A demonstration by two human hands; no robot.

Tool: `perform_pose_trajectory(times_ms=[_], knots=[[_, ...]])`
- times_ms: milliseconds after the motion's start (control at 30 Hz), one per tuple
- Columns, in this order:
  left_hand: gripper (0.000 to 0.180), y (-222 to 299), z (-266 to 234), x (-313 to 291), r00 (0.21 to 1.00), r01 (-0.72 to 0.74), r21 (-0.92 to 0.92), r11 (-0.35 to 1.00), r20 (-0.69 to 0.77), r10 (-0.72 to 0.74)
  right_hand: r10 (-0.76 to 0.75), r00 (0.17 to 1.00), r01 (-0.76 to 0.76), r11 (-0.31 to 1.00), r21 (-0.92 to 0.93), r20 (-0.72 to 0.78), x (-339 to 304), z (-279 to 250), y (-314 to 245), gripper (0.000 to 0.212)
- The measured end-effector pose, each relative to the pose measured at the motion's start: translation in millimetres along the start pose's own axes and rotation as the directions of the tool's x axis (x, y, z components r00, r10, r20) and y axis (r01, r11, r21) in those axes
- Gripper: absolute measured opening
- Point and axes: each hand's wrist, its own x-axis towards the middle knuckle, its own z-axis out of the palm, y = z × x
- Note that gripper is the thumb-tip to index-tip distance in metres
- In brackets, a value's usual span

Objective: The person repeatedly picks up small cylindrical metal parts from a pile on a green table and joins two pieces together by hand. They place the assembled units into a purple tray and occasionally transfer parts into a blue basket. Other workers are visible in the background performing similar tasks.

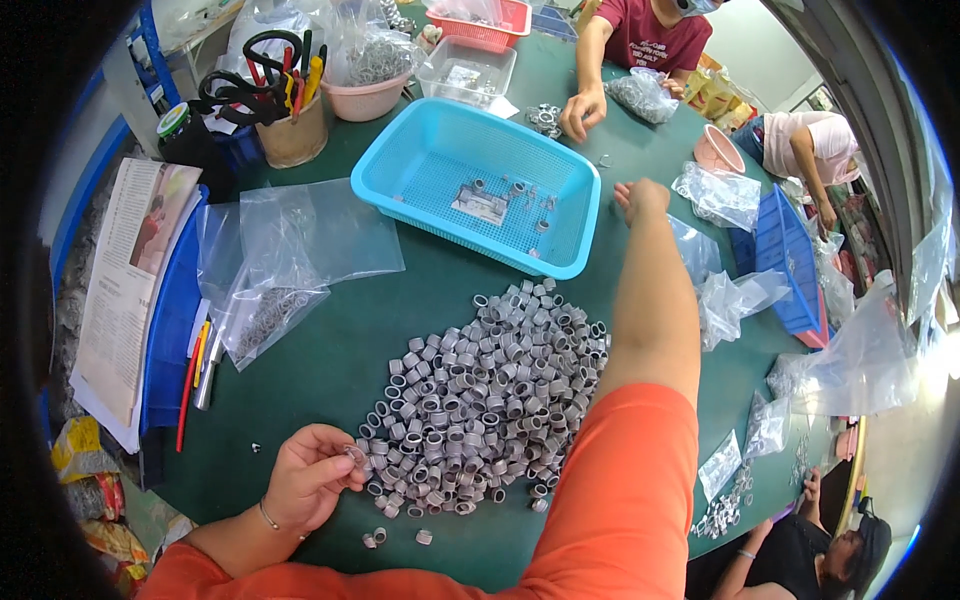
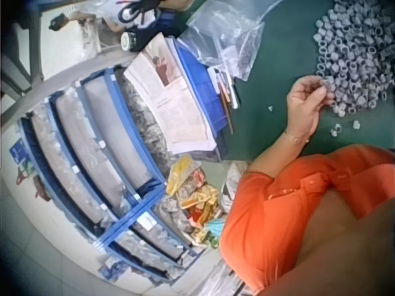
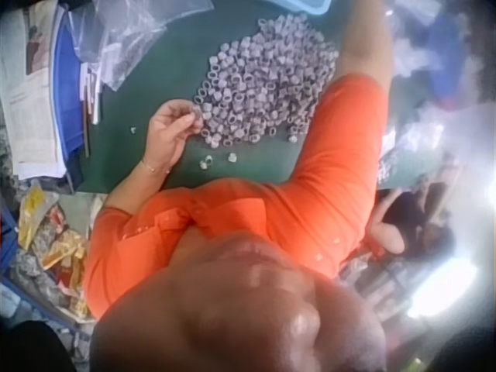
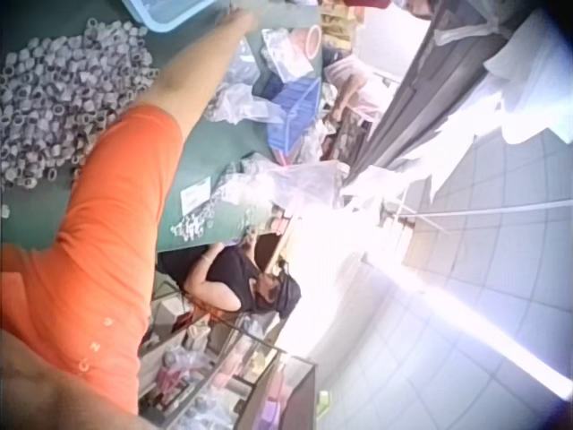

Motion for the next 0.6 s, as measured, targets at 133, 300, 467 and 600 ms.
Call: perform_pose_trajectory(times_ms=[133,300,467,600], knots=[[0.014,-1.2,0.7,3.3,0.996,-0.001,0.061,0.998,-0.088,0.006,-0.062,0.996,0.055,0.991,-0.121,-0.058,-5.1,-23.6,20.5,0.017],[0.016,4.8,7.2,10.7,0.994,-0.058,0.004,0.998,-0.091,0.058,-0.466,0.882,0.456,0.881,0.125,0.07,-111.8,-25.5,-15.0,0.007],[0.013,6.5,-0.7,15.5,0.996,-0.077,-0.114,0.99,-0.05,0.072,-0.416,0.581,0.535,0.843,0.057,0.7,-280.9,-11.5,1.3,0.013],[0.013,4.9,-7.8,15.4,0.995,-0.096,-0.104,0.99,-0.041,0.092,-0.182,0.321,0.626,0.777,-0.064,0.929,-368.0,0.9,28.0,0.01]])
